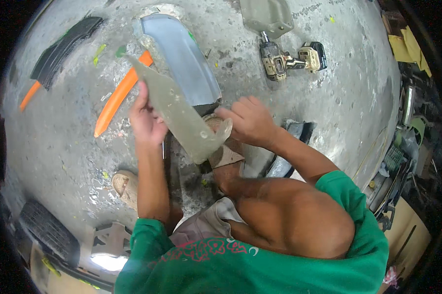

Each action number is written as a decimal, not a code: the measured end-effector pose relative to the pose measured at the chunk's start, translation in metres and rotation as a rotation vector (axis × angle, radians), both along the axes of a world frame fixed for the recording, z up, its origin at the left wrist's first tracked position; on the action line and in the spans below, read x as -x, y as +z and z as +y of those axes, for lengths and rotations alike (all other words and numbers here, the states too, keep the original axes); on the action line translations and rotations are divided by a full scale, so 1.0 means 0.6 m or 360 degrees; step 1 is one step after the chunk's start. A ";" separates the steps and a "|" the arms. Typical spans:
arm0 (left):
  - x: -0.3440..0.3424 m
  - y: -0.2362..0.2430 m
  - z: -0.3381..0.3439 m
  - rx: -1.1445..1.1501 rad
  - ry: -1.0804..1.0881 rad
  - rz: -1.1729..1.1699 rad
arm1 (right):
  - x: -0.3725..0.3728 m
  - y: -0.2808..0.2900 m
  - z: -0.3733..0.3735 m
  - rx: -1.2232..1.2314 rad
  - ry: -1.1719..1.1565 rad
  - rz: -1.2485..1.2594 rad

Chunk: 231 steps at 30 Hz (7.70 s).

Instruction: Repairing and preparing fiberglass vehicle body panels using screws and power tools.

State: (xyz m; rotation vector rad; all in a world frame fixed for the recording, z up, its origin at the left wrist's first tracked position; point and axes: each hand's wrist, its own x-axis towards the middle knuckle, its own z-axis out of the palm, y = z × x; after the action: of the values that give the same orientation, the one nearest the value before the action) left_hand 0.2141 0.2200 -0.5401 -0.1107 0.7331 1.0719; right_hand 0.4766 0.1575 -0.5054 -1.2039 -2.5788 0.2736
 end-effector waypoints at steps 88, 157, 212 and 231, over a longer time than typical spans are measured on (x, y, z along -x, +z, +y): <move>-0.001 -0.055 -0.033 -0.0756 -0.0823 0.0009 | -0.018 0.043 0.046 0.0879 -0.1124 0.1524; 0.235 -0.062 -0.002 -0.1555 -0.1305 0.3161 | 0.050 -0.158 0.201 0.0766 -0.0555 0.0250; 0.050 0.090 0.007 0.0003 -0.0253 0.1016 | 0.034 -0.144 0.325 0.1003 -0.0690 0.0813; 0.065 -0.054 0.162 0.0336 -0.0275 0.1637 | 0.247 -0.194 0.377 0.0865 0.0023 0.1039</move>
State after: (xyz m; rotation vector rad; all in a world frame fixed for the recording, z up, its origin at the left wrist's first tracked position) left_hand 0.1750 0.3169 -0.5723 0.3506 1.7446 0.8398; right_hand 0.3286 0.3839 -0.6219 -1.0102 -1.9823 1.2069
